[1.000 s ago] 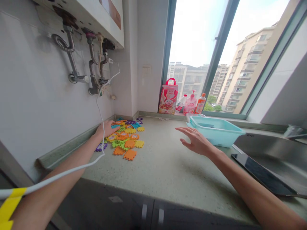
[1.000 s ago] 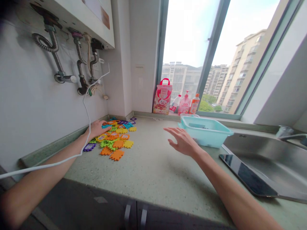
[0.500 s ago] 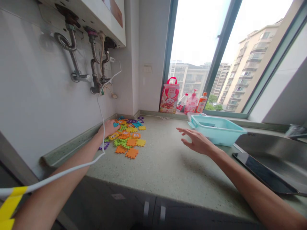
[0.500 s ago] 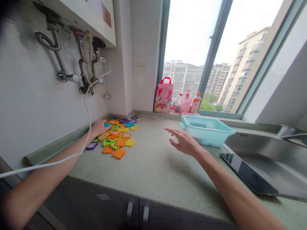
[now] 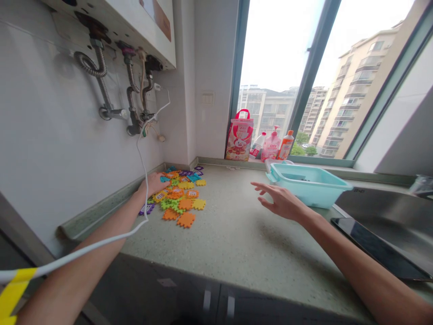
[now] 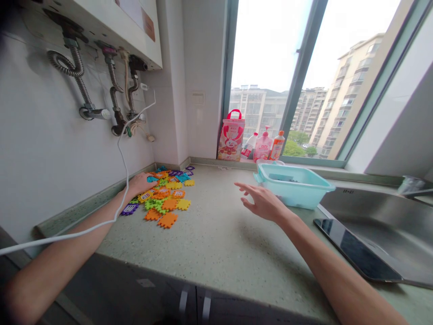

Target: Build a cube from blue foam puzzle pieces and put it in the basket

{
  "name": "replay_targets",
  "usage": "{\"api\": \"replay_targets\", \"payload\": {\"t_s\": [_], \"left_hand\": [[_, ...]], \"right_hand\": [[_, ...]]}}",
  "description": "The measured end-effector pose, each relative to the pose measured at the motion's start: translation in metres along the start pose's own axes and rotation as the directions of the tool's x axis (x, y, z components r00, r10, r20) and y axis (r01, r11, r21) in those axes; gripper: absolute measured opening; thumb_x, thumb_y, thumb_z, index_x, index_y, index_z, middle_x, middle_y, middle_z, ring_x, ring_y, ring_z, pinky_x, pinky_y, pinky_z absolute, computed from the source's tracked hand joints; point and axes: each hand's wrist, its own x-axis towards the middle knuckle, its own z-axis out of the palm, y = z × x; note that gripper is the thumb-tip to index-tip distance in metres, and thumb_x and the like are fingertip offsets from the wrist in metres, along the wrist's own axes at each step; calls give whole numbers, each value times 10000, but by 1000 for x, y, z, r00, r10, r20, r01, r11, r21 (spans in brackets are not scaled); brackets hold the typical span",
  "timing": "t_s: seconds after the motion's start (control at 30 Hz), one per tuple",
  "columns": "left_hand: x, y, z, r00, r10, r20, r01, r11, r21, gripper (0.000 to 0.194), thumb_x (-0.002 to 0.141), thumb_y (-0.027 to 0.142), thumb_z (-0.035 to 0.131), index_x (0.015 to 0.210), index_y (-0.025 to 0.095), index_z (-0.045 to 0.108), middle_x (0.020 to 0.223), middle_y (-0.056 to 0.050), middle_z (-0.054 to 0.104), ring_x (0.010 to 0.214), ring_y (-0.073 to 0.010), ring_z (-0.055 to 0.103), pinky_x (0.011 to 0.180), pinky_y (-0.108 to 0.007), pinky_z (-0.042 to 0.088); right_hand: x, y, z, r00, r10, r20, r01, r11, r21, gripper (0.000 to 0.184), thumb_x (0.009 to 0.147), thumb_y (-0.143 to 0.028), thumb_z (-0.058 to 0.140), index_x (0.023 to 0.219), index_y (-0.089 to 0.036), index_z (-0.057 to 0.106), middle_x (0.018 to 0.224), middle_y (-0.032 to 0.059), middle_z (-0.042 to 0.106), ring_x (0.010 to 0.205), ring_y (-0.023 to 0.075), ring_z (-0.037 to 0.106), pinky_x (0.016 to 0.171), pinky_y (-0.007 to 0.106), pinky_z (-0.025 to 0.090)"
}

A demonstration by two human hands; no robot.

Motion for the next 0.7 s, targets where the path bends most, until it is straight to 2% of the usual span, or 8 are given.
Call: {"api": "replay_targets", "payload": {"t_s": [0.13, 0.27, 0.37, 0.5, 0.6, 0.7], "left_hand": [[3, -6, 1, 999, -46, 1, 46, 997, -56, 442, 770, 555, 649, 1023, 210, 762, 1068, -166, 753, 1048, -370, 690, 896, -413, 535], [4, -7, -4, 991, -135, 6, 134, 982, -129, 397, 835, 546, 567, 1004, 219, 718, 1017, -140, 761, 972, -355, 703, 803, -413, 535], [3, -6, -7, 974, -224, -22, 215, 954, -211, 348, 865, 519, 539, 989, 229, 686, 933, -119, 756, 955, -346, 701, 807, -407, 521], [-2, -5, -12, 949, -296, -109, 258, 927, -274, 338, 886, 463, 519, 1062, 218, 670, 981, -123, 742, 1002, -339, 688, 840, -400, 507], [-9, -2, -18, 926, -321, -199, 245, 912, -329, 310, 887, 382, 504, 1103, 220, 656, 958, -97, 732, 957, -308, 689, 834, -382, 506], [-16, 6, -25, 908, -283, -310, 138, 899, -416, 299, 870, 305, 473, 1095, 221, 650, 926, -58, 718, 862, -250, 677, 798, -343, 516]], "right_hand": [[-1, 3, -2, 1000, -4, -24, 4, 1000, 1, 590, 949, -248, 568, 1526, -308, 461, 1178, 61, 763, 980, 213, 751, 880, 385, 605], [-2, 8, -5, 999, 10, -50, -11, 1000, -18, 594, 953, -261, 568, 1533, -304, 451, 1180, 61, 762, 969, 210, 751, 873, 380, 607], [-3, 12, -6, 998, 18, -65, -19, 1000, -20, 584, 965, -275, 557, 1538, -301, 445, 1190, 65, 758, 975, 211, 752, 873, 378, 607], [-5, 15, -4, 998, 24, -59, -25, 1000, -17, 570, 984, -305, 542, 1544, -297, 439, 1195, 73, 755, 984, 220, 755, 875, 387, 609], [-6, 16, -2, 998, 21, -54, -21, 1000, -6, 574, 990, -318, 534, 1554, -290, 431, 1201, 87, 753, 991, 239, 756, 876, 409, 614], [-6, 17, 0, 998, 17, -60, -16, 1000, 21, 583, 976, -336, 553, 1548, -282, 455, 1195, 102, 758, 973, 264, 765, 866, 415, 623]]}}
